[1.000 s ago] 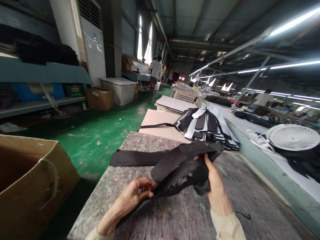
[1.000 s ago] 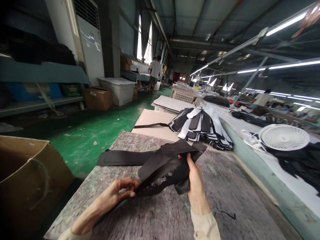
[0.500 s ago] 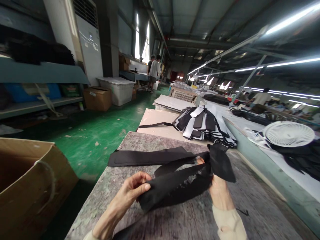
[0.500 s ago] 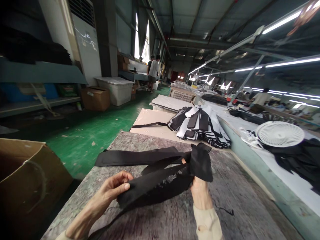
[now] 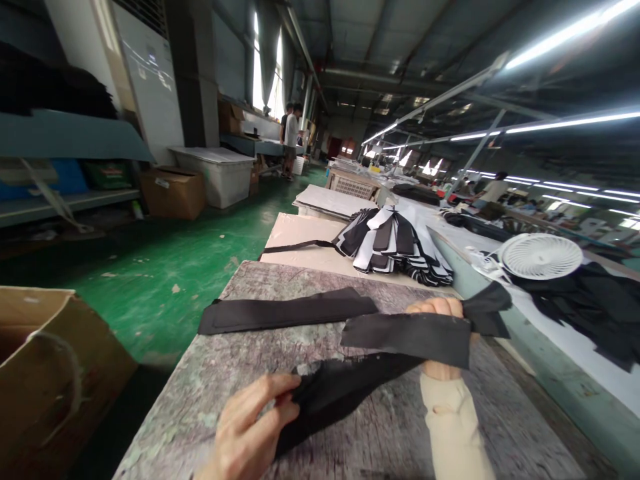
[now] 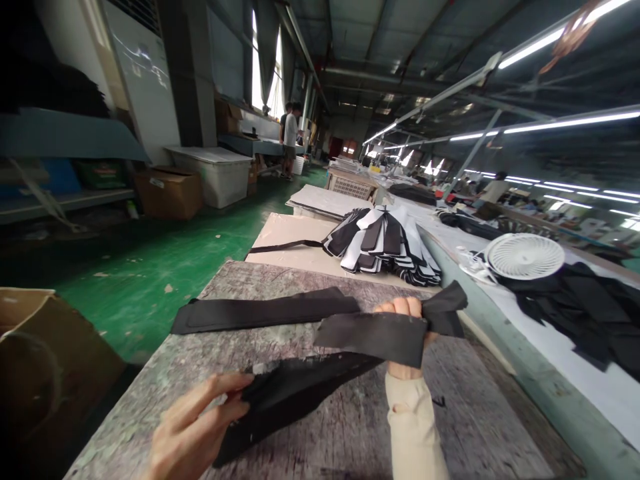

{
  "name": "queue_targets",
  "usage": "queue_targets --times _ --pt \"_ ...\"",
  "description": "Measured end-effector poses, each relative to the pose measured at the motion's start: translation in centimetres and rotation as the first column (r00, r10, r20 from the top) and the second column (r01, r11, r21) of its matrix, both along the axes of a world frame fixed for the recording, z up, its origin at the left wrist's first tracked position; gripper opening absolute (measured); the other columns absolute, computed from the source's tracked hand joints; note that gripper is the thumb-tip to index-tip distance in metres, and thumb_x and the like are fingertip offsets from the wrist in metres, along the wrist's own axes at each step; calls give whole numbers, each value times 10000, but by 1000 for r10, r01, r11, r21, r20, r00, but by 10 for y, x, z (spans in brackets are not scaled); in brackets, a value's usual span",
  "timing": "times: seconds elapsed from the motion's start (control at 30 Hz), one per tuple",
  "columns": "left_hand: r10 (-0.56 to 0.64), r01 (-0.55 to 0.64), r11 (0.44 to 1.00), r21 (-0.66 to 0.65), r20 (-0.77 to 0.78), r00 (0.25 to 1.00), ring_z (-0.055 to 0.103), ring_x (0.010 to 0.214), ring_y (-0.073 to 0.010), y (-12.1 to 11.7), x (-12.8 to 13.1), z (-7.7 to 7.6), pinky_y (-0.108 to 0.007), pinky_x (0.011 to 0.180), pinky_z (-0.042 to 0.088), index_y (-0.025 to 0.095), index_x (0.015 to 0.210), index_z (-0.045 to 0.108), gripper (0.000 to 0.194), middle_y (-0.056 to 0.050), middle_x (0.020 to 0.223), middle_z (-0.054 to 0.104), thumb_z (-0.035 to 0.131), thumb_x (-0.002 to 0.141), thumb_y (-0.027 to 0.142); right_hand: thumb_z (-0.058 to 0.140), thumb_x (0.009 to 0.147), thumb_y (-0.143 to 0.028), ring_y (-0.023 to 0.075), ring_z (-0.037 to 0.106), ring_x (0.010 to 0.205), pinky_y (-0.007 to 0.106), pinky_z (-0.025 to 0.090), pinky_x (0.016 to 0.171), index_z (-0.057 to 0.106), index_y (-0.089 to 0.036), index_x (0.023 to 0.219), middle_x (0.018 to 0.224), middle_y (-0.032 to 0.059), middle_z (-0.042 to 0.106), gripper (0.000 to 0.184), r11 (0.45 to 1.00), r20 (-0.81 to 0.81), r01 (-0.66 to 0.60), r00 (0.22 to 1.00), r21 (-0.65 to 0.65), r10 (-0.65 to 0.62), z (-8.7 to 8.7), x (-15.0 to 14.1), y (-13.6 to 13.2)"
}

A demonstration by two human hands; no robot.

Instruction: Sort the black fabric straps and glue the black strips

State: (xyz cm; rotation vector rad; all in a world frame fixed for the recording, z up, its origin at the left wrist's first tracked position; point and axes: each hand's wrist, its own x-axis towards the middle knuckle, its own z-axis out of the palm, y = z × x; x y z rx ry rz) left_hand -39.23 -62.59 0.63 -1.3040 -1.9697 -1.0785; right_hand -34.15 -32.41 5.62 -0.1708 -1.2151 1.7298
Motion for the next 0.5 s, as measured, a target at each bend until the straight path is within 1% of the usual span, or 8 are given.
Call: queue_targets --times 0.07,0.13,0.2,0.3,0.33,0.4,0.47,0.5 --pt "-10 9 1000 -3 -28 1000 667 804 -140 1 3 -5 -219 764 517 218 792 650 251 -53 938 702 541 778 -7 573 562 -638 92 150 470 234 289 455 107 -194 635 577 -74 109 647 1000 -46 -14 999 -17 13 6 -3 -1" --pt "-20 20 1000 -11 -18 1000 660 817 -142 2 1 -10 -227 778 515 214 813 646 254 -61 951 689 534 779 -12 553 578 -630 91 137 469 236 280 450 90 -194 643 574 -75 108 640 999 -45 -24 999 -32 23 8 -4 1" --pt "-38 38 999 -25 16 999 650 824 -135 4 -2 -13 -214 760 512 212 824 637 263 -60 964 673 514 788 -17 531 583 -635 92 153 465 237 286 448 91 -196 641 568 -75 121 624 999 -45 -34 998 -40 32 6 -5 5" --pt "-52 57 997 -46 97 994 634 841 -121 8 -7 -16 -194 732 506 233 839 638 280 -49 1021 636 485 815 0 562 569 -593 86 221 456 227 305 442 144 -204 612 549 -76 189 573 989 -77 -122 990 -77 117 3 -9 13" --pt "-15 20 999 -33 133 991 627 874 -130 9 -9 -18 -208 749 508 246 883 643 278 -52 1071 614 486 827 24 588 569 -554 84 255 458 222 318 445 171 -206 599 542 -77 225 543 982 -81 -156 986 -102 148 3 -11 16" --pt "110 -117 993 19 233 966 603 961 -170 13 -11 -20 -270 811 507 272 1046 621 280 -70 1182 551 516 847 105 625 593 -477 83 335 473 213 345 461 227 -207 578 529 -76 303 481 967 -83 -178 983 -181 165 3 -19 21" --pt "192 -240 967 88 369 910 589 984 -201 17 -12 -23 -317 822 505 270 1191 546 338 -89 1227 504 543 859 203 615 650 -469 91 410 486 215 372 478 292 -211 567 519 -71 386 421 953 -78 -117 992 -279 99 5 -30 26" --pt "184 -261 958 123 434 882 591 964 -203 19 -12 -25 -318 798 508 264 1212 524 350 -90 1213 503 547 863 247 592 682 -492 97 437 486 222 387 485 329 -215 570 517 -67 425 398 948 -64 -66 997 -313 48 5 -35 28"
